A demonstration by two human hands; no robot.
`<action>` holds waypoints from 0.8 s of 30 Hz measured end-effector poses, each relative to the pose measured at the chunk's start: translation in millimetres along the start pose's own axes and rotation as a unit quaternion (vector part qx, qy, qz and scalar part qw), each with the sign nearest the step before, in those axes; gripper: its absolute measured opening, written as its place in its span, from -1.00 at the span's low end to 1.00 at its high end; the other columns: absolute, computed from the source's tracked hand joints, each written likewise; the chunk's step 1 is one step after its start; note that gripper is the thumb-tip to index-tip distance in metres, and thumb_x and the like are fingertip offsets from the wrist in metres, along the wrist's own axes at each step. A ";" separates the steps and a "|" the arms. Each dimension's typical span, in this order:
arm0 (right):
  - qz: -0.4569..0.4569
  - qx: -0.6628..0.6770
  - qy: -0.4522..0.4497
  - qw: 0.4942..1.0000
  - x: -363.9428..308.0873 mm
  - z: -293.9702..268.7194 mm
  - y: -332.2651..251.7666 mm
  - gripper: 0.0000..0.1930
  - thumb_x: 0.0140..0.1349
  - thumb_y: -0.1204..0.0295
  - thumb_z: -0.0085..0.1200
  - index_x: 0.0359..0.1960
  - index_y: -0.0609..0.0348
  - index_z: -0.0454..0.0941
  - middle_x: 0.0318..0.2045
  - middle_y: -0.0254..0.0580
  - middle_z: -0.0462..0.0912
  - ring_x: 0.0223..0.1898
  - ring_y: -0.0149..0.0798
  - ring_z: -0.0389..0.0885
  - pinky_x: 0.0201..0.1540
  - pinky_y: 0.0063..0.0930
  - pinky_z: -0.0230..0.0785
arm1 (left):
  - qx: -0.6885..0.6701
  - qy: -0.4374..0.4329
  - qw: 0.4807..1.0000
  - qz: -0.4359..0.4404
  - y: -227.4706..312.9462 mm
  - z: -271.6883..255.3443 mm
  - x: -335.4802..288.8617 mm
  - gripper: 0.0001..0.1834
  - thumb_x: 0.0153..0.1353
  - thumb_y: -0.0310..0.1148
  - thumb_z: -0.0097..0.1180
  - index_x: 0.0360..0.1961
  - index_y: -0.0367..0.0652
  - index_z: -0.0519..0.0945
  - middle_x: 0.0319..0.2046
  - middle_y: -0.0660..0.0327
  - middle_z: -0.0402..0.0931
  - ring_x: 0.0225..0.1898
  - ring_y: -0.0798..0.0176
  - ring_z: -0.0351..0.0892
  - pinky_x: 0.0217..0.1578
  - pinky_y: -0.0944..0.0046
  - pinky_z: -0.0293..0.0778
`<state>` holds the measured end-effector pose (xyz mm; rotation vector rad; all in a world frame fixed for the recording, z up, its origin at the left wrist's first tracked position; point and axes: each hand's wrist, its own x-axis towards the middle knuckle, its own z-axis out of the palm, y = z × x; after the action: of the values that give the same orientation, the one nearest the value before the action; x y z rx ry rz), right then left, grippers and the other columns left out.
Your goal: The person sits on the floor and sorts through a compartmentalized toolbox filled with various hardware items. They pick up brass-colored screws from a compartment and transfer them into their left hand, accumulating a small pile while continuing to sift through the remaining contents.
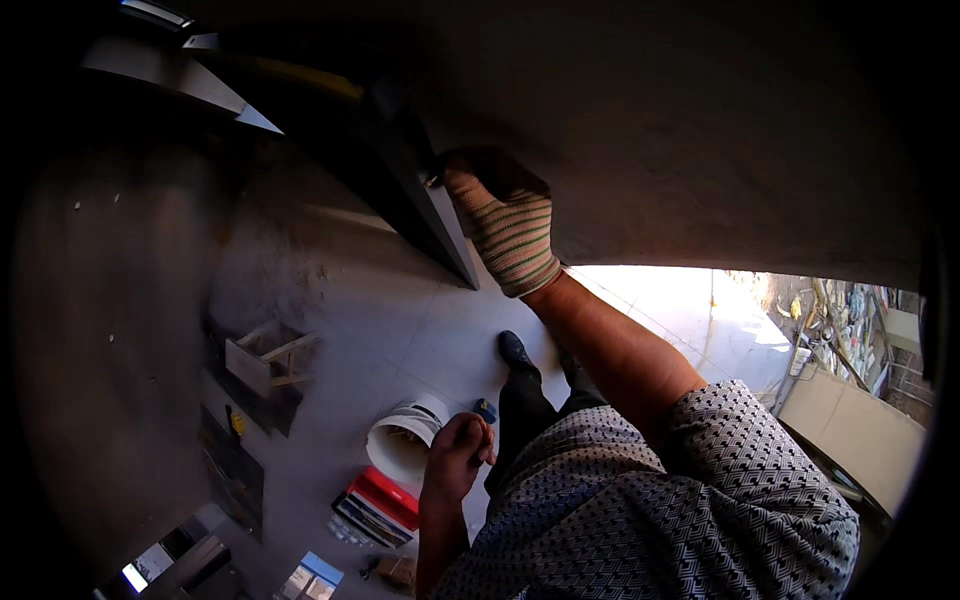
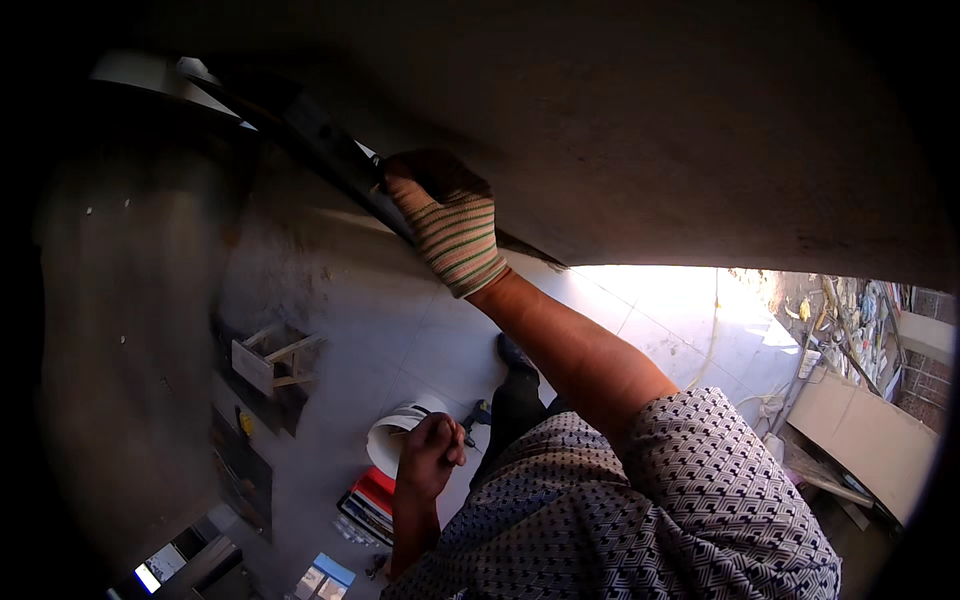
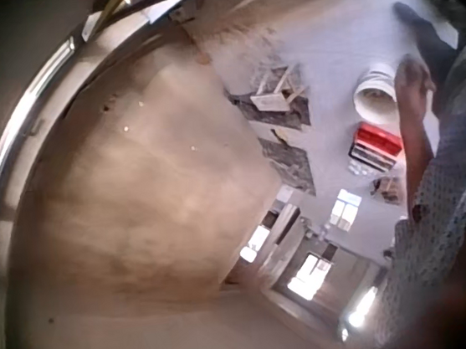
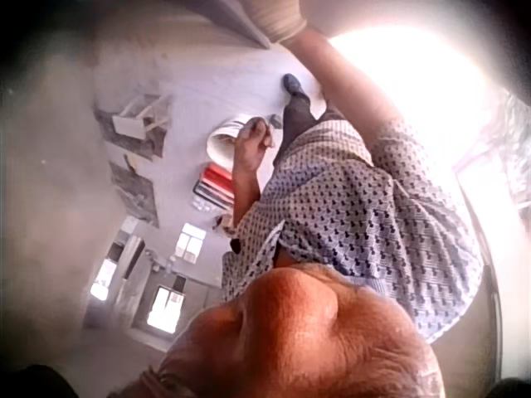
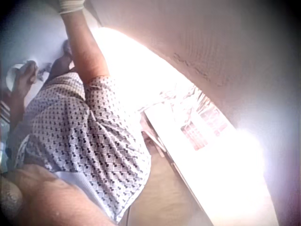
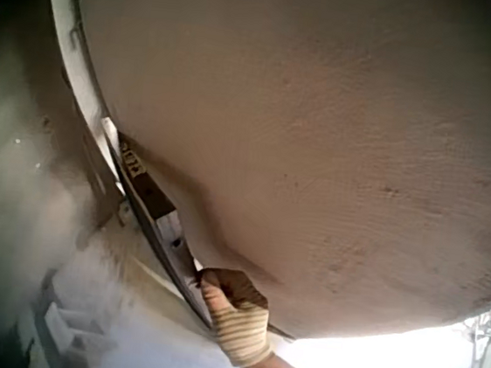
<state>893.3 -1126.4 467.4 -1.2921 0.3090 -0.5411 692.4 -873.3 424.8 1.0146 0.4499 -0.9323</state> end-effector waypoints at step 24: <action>0.002 0.050 0.064 0.997 -8.7 17.2 9.2 -0.79 0.40 0.35 0.23 -0.15 0.27 0.62 -0.32 -0.23 0.72 -0.27 -0.42 0.63 -0.13 -0.48 0.50 | -0.012 0.023 1.000 -0.004 -6.6 7.9 7.7 -0.79 0.55 -0.26 0.03 -0.13 -0.20 0.52 -0.32 0.21 0.48 -0.43 0.45 0.39 -0.31 0.33 0.49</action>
<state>896.7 -1105.9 462.3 -1.1620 0.3862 -0.6312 690.5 -884.9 419.8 1.0154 0.5035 -0.9107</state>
